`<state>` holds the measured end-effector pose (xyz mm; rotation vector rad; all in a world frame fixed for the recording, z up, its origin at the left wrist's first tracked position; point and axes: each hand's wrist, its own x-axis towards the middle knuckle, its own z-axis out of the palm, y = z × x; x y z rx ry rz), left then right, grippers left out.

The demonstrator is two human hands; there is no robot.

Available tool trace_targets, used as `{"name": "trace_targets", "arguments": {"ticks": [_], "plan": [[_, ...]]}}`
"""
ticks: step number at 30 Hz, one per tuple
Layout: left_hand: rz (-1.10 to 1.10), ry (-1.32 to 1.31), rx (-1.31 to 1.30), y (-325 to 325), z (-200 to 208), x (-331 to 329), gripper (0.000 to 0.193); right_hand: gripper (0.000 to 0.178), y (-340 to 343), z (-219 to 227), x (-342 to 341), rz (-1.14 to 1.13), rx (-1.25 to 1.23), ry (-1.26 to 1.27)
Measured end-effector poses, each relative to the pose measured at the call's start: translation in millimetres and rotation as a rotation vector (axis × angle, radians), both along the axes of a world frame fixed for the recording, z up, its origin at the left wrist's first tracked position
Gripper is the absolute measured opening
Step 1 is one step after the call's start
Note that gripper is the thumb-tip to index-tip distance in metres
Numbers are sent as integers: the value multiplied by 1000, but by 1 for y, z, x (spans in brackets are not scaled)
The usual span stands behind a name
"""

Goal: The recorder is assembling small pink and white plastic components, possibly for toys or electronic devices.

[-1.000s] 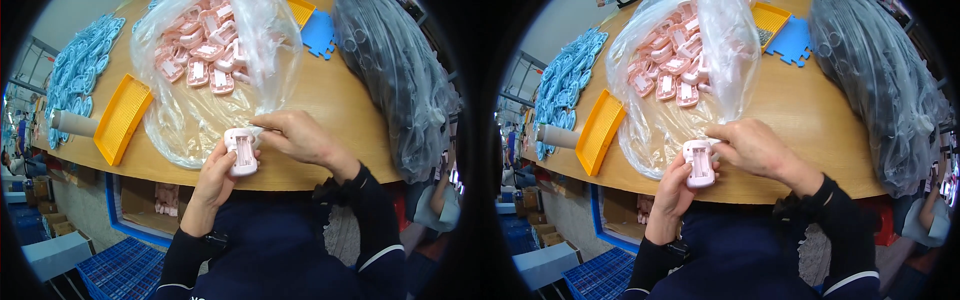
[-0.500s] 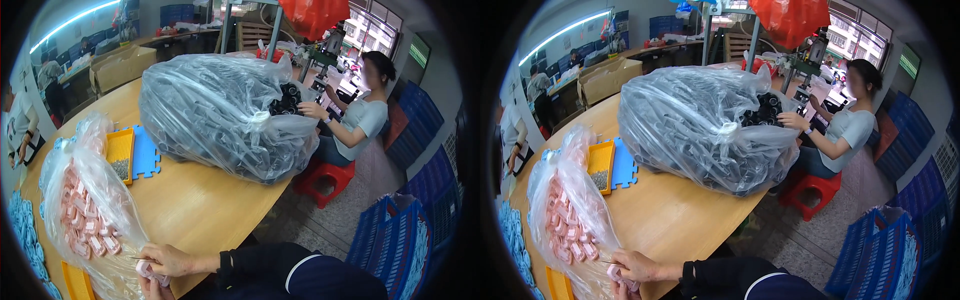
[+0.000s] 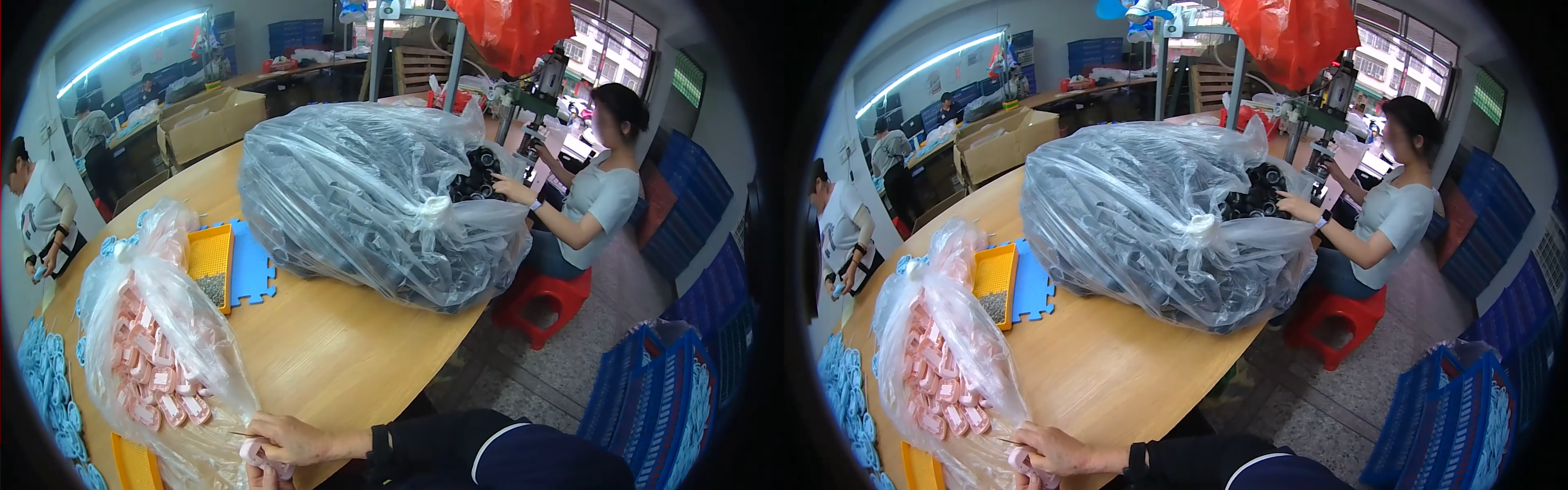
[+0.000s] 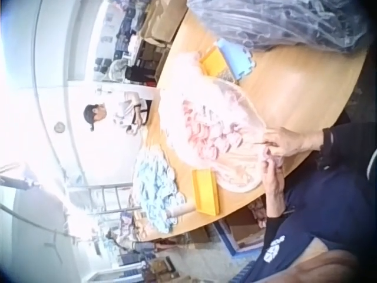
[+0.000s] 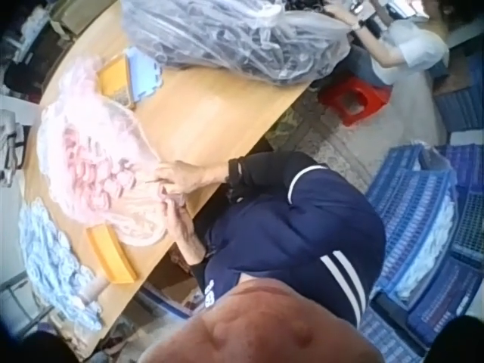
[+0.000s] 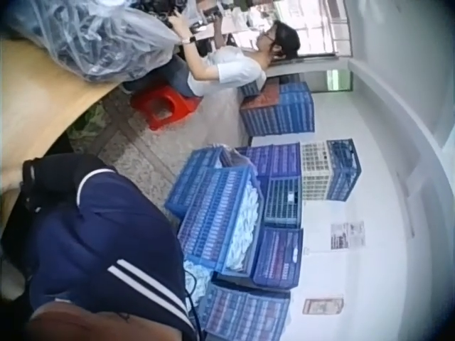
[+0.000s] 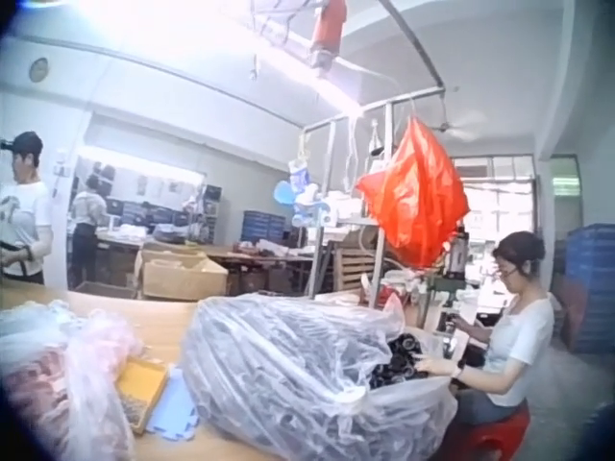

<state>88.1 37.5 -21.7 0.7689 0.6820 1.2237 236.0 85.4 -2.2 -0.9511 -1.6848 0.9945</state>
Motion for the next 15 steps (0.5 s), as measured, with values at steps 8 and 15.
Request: {"name": "trace_targets", "arguments": {"ticks": [8, 15], "plan": [[89, 99, -231, -40, 10, -27, 38, 30, -9, -27, -19, 159, 34, 29], [-55, 4, -126, -84, 10, -77, 48, 13, -10, 30, 31, 67, -640, 407]]}}
